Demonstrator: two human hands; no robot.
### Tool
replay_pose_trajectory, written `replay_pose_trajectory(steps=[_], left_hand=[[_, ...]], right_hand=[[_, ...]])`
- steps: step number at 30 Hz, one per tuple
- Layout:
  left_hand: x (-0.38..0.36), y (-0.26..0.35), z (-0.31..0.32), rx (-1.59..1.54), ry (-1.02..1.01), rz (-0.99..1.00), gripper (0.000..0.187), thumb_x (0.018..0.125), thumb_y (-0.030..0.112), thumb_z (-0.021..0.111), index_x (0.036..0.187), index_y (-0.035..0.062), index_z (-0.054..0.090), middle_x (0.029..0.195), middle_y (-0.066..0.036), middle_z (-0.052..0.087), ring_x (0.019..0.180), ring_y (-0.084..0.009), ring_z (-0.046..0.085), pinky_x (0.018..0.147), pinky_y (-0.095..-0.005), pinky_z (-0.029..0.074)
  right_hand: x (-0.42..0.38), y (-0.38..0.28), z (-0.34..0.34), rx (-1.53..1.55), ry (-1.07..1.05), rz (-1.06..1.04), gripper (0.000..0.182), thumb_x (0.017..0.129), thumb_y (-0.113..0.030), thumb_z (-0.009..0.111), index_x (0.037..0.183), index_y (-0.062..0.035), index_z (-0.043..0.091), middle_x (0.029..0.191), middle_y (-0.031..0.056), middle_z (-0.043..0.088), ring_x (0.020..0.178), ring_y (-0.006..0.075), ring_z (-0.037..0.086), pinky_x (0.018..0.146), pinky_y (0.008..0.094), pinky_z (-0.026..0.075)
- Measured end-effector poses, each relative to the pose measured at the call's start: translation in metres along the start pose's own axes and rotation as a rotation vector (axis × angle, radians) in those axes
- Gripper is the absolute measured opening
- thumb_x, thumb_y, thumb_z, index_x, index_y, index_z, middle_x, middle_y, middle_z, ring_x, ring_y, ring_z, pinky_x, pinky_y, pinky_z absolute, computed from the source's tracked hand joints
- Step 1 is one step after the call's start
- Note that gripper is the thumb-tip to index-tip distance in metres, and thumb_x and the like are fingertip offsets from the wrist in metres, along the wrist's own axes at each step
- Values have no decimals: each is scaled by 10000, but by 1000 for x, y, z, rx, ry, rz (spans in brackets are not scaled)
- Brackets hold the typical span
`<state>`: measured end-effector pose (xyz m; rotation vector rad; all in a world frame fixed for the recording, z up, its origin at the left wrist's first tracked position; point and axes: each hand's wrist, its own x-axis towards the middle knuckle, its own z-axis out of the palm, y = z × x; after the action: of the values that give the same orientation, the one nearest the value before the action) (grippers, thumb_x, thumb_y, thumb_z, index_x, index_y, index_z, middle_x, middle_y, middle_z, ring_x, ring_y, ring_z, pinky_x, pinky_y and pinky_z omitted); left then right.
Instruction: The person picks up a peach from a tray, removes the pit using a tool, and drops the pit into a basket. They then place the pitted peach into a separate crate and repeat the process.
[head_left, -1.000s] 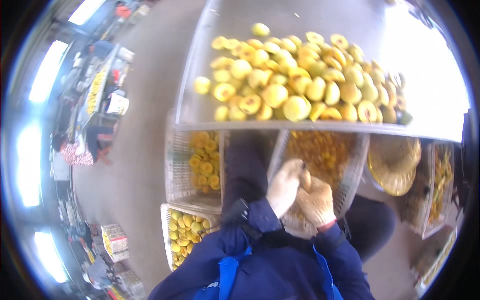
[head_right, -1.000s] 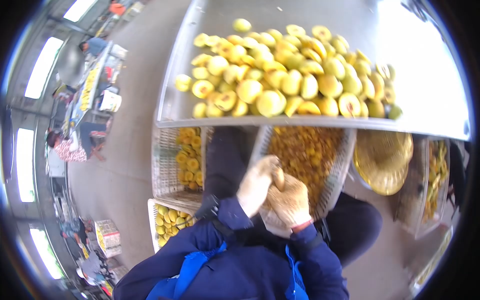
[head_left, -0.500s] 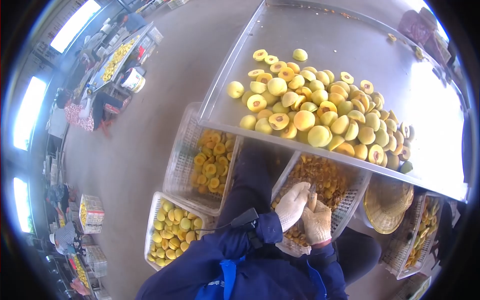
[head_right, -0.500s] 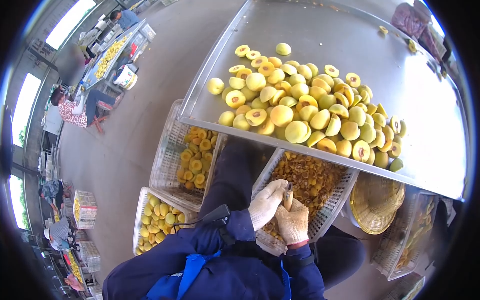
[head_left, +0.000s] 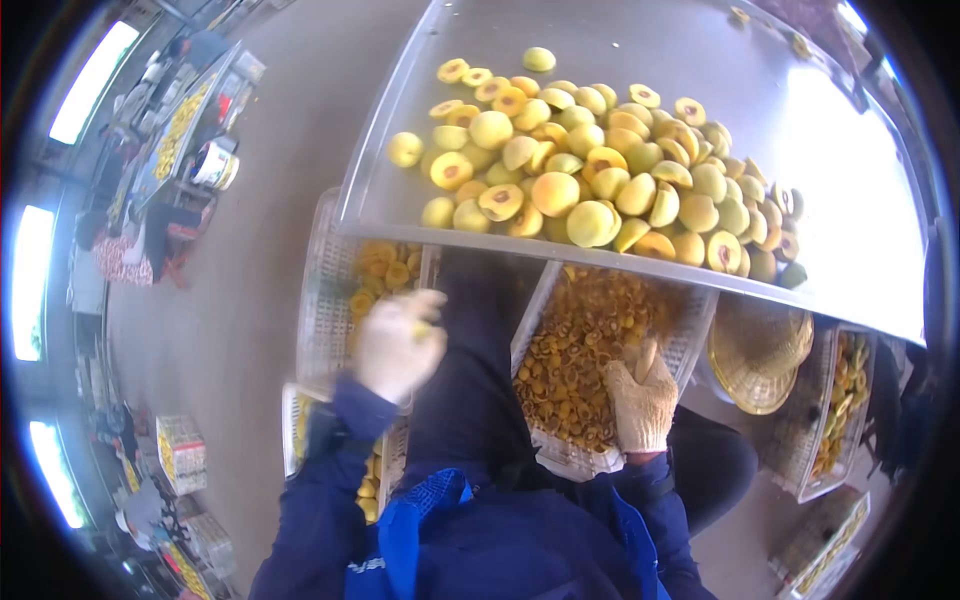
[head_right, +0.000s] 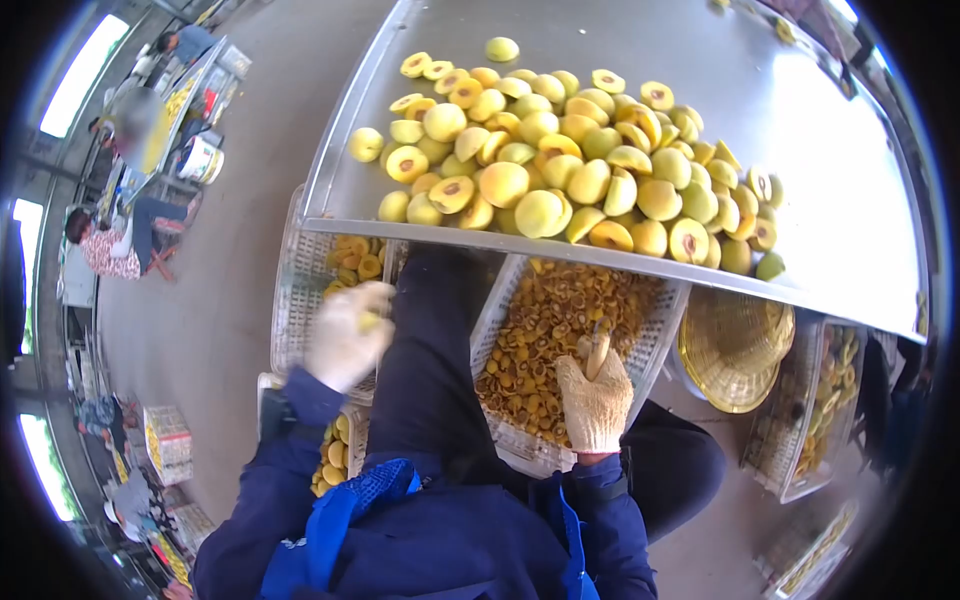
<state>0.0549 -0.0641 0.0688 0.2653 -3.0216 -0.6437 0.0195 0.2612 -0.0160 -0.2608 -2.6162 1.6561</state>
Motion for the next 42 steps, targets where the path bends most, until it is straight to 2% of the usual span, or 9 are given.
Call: replay_pose_trajectory(steps=[1, 6, 9, 13, 19, 24, 27, 30, 42], left_hand=[[3, -40, -6, 244, 125, 26, 369, 894, 100, 708, 1250, 12, 753, 1193, -189, 786, 1187, -342, 718, 1097, -442, 537], [96, -62, -32, -178, 128, -290, 475, 1061, 372, 649, 1372, 20, 723, 1356, -207, 747, 1297, -345, 697, 1120, -415, 514], [177, -67, 24, -244, 210, -299, 594, 982, 466, 722, 1401, 45, 699, 1329, -206, 755, 1280, -379, 693, 1096, -417, 521], [233, -68, 77, 10, 319, -298, 574, 897, 459, 795, 1300, 55, 733, 1209, -263, 750, 1154, -427, 717, 984, -487, 555], [171, -28, 50, -1116, 298, -195, 305, 933, 174, 733, 1186, 3, 744, 1028, -166, 774, 917, -263, 760, 815, -393, 631], [79, 57, 56, -1838, -150, -160, 635, 767, 146, 667, 1392, 32, 653, 1186, -241, 725, 889, -371, 736, 749, -412, 606], [55, 95, 82, -1871, -198, -199, 588, 941, 314, 642, 1435, -4, 627, 1197, -259, 723, 932, -364, 733, 810, -450, 599], [41, 122, 93, -1959, -267, -381, 432, 1005, 226, 588, 1333, -51, 630, 1136, -230, 720, 956, -337, 720, 878, -414, 596], [30, 145, 101, -1746, -214, -472, 465, 1075, 429, 551, 1222, 2, 659, 1156, -205, 738, 1046, -366, 735, 927, -486, 612]], right_hand=[[0, -5, 2, -5, -7, -14, 237, 952, -208, 775, 889, 10, 706, 683, 82, 660, 632, 185, 599, 651, 393, 513], [-7, -36, 17, 222, -407, 467, 309, 1027, -277, 743, 867, -18, 691, 637, 60, 591, 634, 155, 580, 625, 386, 490], [-6, -21, 24, -219, -278, -284, 240, 1031, -232, 726, 896, -36, 693, 710, 35, 632, 637, 102, 582, 604, 344, 474], [6, -25, 8, 147, -506, 350, 203, 1057, -245, 704, 1024, -44, 702, 758, 23, 676, 631, 105, 624, 583, 319, 490], [1, -46, -5, 447, -505, 443, 249, 1105, -265, 647, 1180, -33, 695, 777, 5, 677, 620, 79, 604, 564, 271, 484], [-5, -73, -6, 522, -602, 139, 293, 1135, -317, 622, 1141, -35, 699, 749, -4, 640, 629, 76, 581, 587, 275, 463], [-7, -69, -2, 403, -591, -19, 322, 1139, -324, 608, 1060, -29, 710, 740, 76, 655, 653, 217, 649, 616, 365, 507], [-11, -59, 2, 243, -503, -175, 328, 1129, -331, 610, 1042, -35, 722, 788, 173, 693, 722, 395, 703, 667, 459, 554], [-12, -45, 7, 149, -457, -163, 416, 1140, -379, 563, 1011, -38, 764, 834, 225, 730, 838, 469, 714, 691, 533, 555]])
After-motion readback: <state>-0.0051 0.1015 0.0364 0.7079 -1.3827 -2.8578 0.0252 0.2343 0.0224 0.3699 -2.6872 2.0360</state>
